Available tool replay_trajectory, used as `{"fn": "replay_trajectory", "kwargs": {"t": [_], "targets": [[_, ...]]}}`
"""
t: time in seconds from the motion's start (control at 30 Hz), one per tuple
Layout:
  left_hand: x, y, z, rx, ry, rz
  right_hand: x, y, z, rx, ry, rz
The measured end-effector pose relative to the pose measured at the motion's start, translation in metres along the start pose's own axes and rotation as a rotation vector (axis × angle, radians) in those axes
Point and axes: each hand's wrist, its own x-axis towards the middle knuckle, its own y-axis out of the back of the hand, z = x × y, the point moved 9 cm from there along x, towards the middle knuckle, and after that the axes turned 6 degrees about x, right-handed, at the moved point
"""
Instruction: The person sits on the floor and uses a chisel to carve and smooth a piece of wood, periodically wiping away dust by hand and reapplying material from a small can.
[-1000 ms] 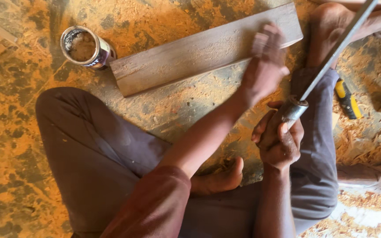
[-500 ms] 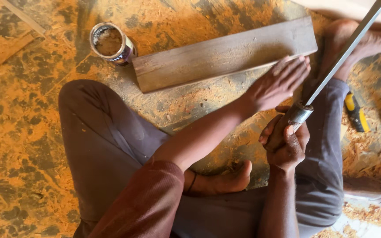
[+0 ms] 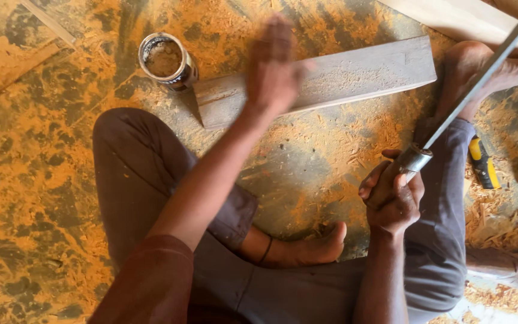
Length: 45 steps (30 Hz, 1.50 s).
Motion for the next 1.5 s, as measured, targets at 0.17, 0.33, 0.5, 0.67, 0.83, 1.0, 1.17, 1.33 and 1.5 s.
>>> {"fn": "replay_trajectory", "kwargs": {"t": [0.17,0.33,0.5,0.67,0.83,1.0,1.17,1.33,1.5], "targets": [[-0.024,-0.052,0.142,-0.346,-0.171,-0.356,-0.002,-0.001,0.006,-0.041,-0.015,0.007],[-0.025,-0.055,0.164,-0.13,-0.145,-0.424,-0.001,0.003,0.006,-0.081,-0.013,0.018],[-0.04,-0.013,0.09,-0.137,-0.088,-0.335,-0.001,0.0,0.005,-0.04,-0.001,-0.02],[-0.065,0.023,-0.006,-0.095,-0.029,-0.323,-0.003,-0.008,0.007,-0.099,0.002,-0.036],[-0.088,0.048,-0.064,0.112,0.017,-0.267,-0.001,-0.019,0.012,-0.064,-0.03,-0.072],[-0.104,0.044,-0.024,0.005,-0.107,-0.345,-0.003,-0.02,0.013,-0.077,-0.041,-0.068],[-0.14,0.055,-0.055,0.079,0.118,-0.682,-0.001,-0.021,0.011,-0.081,-0.021,-0.094],[-0.153,0.079,-0.072,0.109,0.108,-0.496,0.0,-0.022,0.011,-0.094,-0.019,-0.102],[-0.144,0.042,-0.021,-0.023,-0.052,-0.482,-0.001,-0.022,0.008,-0.114,-0.007,-0.096]]}}
